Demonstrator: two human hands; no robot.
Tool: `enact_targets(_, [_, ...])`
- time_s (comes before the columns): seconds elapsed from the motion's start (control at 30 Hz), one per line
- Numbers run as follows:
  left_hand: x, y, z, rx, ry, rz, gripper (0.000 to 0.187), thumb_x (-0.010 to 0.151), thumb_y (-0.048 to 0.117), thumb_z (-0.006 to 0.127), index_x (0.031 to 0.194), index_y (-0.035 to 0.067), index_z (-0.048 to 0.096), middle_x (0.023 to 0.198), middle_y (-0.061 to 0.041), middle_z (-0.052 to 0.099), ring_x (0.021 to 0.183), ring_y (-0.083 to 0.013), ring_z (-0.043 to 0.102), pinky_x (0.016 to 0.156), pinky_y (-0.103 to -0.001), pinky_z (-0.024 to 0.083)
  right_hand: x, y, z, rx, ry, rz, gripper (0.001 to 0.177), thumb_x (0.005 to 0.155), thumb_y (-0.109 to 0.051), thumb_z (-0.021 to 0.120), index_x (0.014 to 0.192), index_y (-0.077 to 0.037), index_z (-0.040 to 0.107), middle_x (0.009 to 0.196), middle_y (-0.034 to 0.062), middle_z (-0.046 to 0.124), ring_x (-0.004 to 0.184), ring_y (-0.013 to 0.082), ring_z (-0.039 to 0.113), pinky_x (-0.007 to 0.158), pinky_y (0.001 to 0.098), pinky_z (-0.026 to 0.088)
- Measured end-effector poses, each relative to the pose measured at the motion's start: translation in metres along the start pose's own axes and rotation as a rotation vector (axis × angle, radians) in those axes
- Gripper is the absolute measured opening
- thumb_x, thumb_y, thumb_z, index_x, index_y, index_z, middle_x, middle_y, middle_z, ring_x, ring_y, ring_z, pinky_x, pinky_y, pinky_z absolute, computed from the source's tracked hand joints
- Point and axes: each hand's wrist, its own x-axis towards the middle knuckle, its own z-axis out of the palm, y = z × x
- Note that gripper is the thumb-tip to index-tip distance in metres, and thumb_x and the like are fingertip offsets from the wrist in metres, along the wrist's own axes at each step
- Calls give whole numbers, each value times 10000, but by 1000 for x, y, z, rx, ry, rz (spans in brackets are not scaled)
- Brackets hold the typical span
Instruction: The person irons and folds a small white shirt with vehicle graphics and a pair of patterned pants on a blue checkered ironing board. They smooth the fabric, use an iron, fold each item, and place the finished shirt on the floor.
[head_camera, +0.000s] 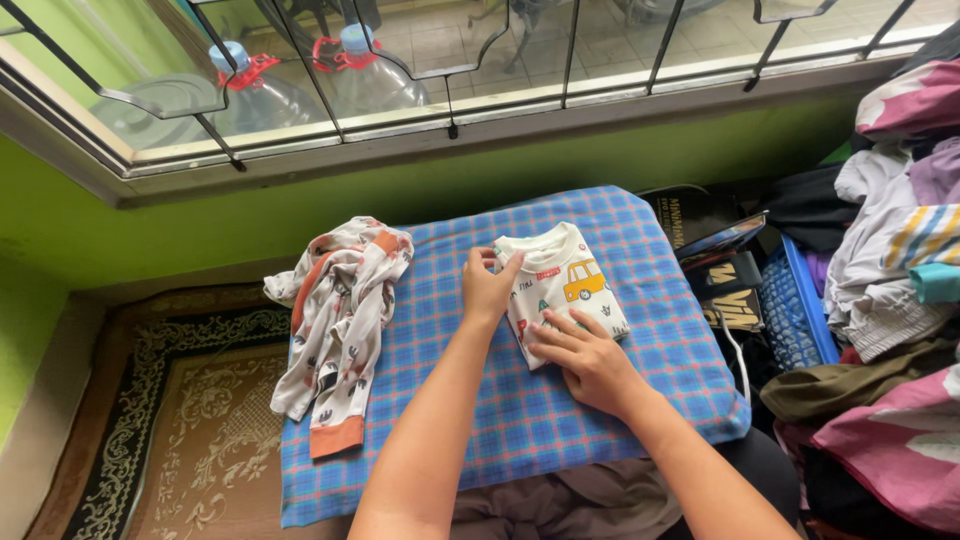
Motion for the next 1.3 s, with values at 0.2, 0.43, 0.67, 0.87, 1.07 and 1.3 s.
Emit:
enact_targets(0.2, [21, -29, -13, -23, -12, 67, 259, 821, 211, 798, 919, -2, 687, 877, -137, 747, 796, -236, 715, 721, -353, 557, -1, 0, 1, 98, 14, -25, 447, 757, 51, 695, 1174, -106, 715, 1344, 70, 685, 1370, 284, 548, 1175, 496, 359])
enact_targets(0.43, [0, -2, -15, 83, 143, 215, 448, 784, 63, 709, 1208, -22, 593, 1284, -240, 558, 1068, -323, 618, 919, -414, 519, 0, -9, -8, 230, 47, -14, 377, 758, 45, 711, 1118, -68, 722, 1275, 111, 711, 1313, 310, 596, 1171, 484, 402])
enact_targets(0.67, [-62, 52, 32, 653, -64, 866, 556, 929, 193, 587, 1445, -9, 542, 1547, -175, 473, 1534, -347, 314, 1294, -535, 171, 1, 16, -30, 297, 447, 486, 213, 888, 2, 701, 1086, -62, 747, 1117, 88, 766, 1070, 241, 726, 964, 345, 565])
enact_targets(0.87, [-91, 63, 46, 812, -209, 692, 826, 893, 609, 523, 1488, 38, 468, 1628, -111, 324, 1549, -341, 127, 1182, -676, -65, -29, 89, -45, 51, 670, 607, 222, 947, 5, 664, 1159, -37, 711, 1253, 131, 713, 1195, 295, 672, 1037, 391, 531])
enact_targets(1.07, [-91, 62, 47, 879, -260, 632, 849, 892, 654, 492, 1531, 99, 424, 1664, -65, 263, 1560, -314, 78, 1189, -664, -104, -100, 186, -35, -367, 868, 914, 625, 914, -78, 752, 1455, 53, 468, 1411, 277, 484, 1328, 392, 464, 1110, 482, 438])
enact_targets(1.3, [-90, 60, 51, 927, -265, 624, 835, 894, 649, 478, 1533, 117, 404, 1666, -57, 235, 1556, -306, 62, 1180, -663, -113, -131, 258, 3, 360, 848, 1307, 610, 835, -188, 796, 1335, -3, 500, 1196, 151, 629, 1016, 237, 634, 823, 368, 532])
